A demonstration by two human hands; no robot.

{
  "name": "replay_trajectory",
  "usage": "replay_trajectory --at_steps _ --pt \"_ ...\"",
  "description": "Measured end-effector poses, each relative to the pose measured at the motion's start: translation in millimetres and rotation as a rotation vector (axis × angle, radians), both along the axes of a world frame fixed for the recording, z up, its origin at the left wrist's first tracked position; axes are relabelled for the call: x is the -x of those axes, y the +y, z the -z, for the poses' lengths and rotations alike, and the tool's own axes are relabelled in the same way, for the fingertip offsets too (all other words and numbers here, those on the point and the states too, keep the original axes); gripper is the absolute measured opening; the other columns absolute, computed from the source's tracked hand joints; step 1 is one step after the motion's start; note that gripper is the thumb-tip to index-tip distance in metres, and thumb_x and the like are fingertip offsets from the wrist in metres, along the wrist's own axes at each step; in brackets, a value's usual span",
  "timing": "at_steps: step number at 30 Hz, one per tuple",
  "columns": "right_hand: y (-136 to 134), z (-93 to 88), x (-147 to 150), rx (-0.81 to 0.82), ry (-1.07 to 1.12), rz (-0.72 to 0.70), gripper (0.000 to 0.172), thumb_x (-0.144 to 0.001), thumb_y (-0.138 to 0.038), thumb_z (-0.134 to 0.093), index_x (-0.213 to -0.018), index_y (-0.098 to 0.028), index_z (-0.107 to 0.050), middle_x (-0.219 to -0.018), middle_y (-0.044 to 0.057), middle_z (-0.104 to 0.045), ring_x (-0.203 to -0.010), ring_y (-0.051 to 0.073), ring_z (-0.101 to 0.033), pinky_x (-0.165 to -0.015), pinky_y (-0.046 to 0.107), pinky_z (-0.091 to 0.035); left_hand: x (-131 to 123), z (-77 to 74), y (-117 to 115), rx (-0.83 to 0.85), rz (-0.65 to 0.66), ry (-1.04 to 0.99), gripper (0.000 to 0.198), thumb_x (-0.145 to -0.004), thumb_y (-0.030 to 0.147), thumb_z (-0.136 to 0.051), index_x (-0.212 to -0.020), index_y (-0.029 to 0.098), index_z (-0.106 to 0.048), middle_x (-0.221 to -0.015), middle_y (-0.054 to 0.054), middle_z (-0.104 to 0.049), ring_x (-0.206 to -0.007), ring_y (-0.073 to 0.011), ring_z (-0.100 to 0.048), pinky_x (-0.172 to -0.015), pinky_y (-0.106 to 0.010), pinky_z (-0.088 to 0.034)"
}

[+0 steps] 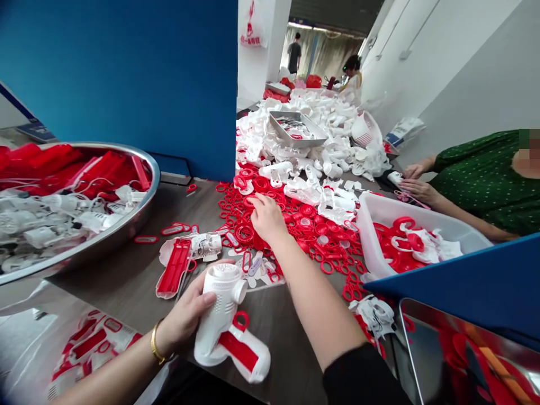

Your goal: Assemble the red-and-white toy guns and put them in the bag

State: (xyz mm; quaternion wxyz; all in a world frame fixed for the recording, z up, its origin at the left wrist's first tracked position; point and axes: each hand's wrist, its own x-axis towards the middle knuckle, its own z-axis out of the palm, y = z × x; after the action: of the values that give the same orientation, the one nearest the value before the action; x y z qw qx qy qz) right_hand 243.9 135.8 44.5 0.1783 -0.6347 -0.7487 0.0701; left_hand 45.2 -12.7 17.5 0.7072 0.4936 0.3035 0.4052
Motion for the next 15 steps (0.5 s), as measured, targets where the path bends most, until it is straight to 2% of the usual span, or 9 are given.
replay_trajectory --at_steps 2,5,8,9,11,12,14,15 --pt "28 6.1 12 0.041 -0.016 -0.009 0.041 -0.088 -0.018 -0.049 -0.128 -0.019 -0.056 -0.148 0.012 -0.040 -0.138 0.030 -0.032 -0.109 0.048 -0.032 5 -1.1 -4 0.024 0.014 -0.003 0.070 -0.074 0.060 -0.063 -0.130 0.021 -0.045 -0.117 -0.011 -0.061 -0.098 -0.0269 -0.060 -0.080 -0.034 -0.050" --pt "55 14.3 19 0.120 -0.025 0.028 0.028 -0.083 -0.027 -0.062 -0.106 -0.013 -0.068 -0.137 0.020 -0.050 -0.126 0.037 -0.046 -0.099 0.052 -0.041 15 -2.9 -7 0.052 -0.007 0.005 0.073 -0.075 0.060 -0.062 -0.133 0.022 -0.041 -0.115 -0.010 -0.062 -0.092 -0.0246 -0.061 -0.073 -0.030 -0.049" --pt "51 9.4 13 0.106 -0.001 0.053 0.020 -0.085 -0.028 -0.060 -0.098 -0.015 -0.068 -0.137 0.018 -0.051 -0.124 0.032 -0.051 -0.102 0.047 -0.041 25 -1.5 -6 0.054 0.004 0.008 0.079 -0.073 0.063 -0.061 -0.136 0.021 -0.039 -0.112 -0.010 -0.062 -0.091 -0.0253 -0.061 -0.071 -0.029 -0.049" --pt "40 4.6 9 0.085 0.007 0.068 0.021 -0.087 -0.028 -0.057 -0.101 -0.015 -0.067 -0.140 0.016 -0.048 -0.127 0.030 -0.048 -0.105 0.045 -0.039 27 -0.2 -5 0.054 0.014 0.005 0.079 -0.073 0.063 -0.061 -0.136 0.020 -0.040 -0.109 -0.010 -0.063 -0.089 -0.0254 -0.062 -0.070 -0.030 -0.049" --pt "-1 -5.7 -2 0.023 0.058 0.093 0.028 -0.089 -0.032 -0.055 -0.111 -0.016 -0.061 -0.145 0.014 -0.044 -0.133 0.027 -0.042 -0.109 0.044 -0.035 32 2.9 -4 0.056 0.023 0.005 0.076 -0.073 0.063 -0.061 -0.133 0.020 -0.044 -0.103 -0.010 -0.065 -0.087 -0.0257 -0.062 -0.072 -0.032 -0.049" --pt "-30 -9.5 -7 0.001 0.087 0.103 0.033 -0.089 -0.035 -0.055 -0.117 -0.018 -0.057 -0.143 0.013 -0.045 -0.133 0.026 -0.043 -0.109 0.043 -0.035 34 4.3 -4 0.054 0.019 0.015 0.074 -0.073 0.063 -0.061 -0.131 0.019 -0.046 -0.102 -0.010 -0.065 -0.088 -0.0263 -0.062 -0.075 -0.033 -0.050" --pt "-98 -11.3 -17 -0.069 0.275 0.044 0.050 -0.083 -0.041 -0.062 -0.126 -0.021 -0.048 -0.130 0.012 -0.057 -0.120 0.026 -0.055 -0.102 0.045 -0.044 37 6.5 -5 0.037 0.004 0.046 0.073 -0.072 0.063 -0.062 -0.129 0.019 -0.049 -0.105 -0.010 -0.065 -0.095 -0.0285 -0.061 -0.083 -0.036 -0.049" --pt "-132 -8.9 -21 0.000 0.312 -0.003 0.054 -0.081 -0.040 -0.064 -0.129 -0.024 -0.045 -0.128 0.010 -0.058 -0.114 0.025 -0.059 -0.098 0.044 -0.047 39 7.2 -6 0.025 0.001 0.061 0.074 -0.072 0.064 -0.062 -0.128 0.018 -0.050 -0.109 -0.011 -0.065 -0.100 -0.0299 -0.060 -0.088 -0.038 -0.047"
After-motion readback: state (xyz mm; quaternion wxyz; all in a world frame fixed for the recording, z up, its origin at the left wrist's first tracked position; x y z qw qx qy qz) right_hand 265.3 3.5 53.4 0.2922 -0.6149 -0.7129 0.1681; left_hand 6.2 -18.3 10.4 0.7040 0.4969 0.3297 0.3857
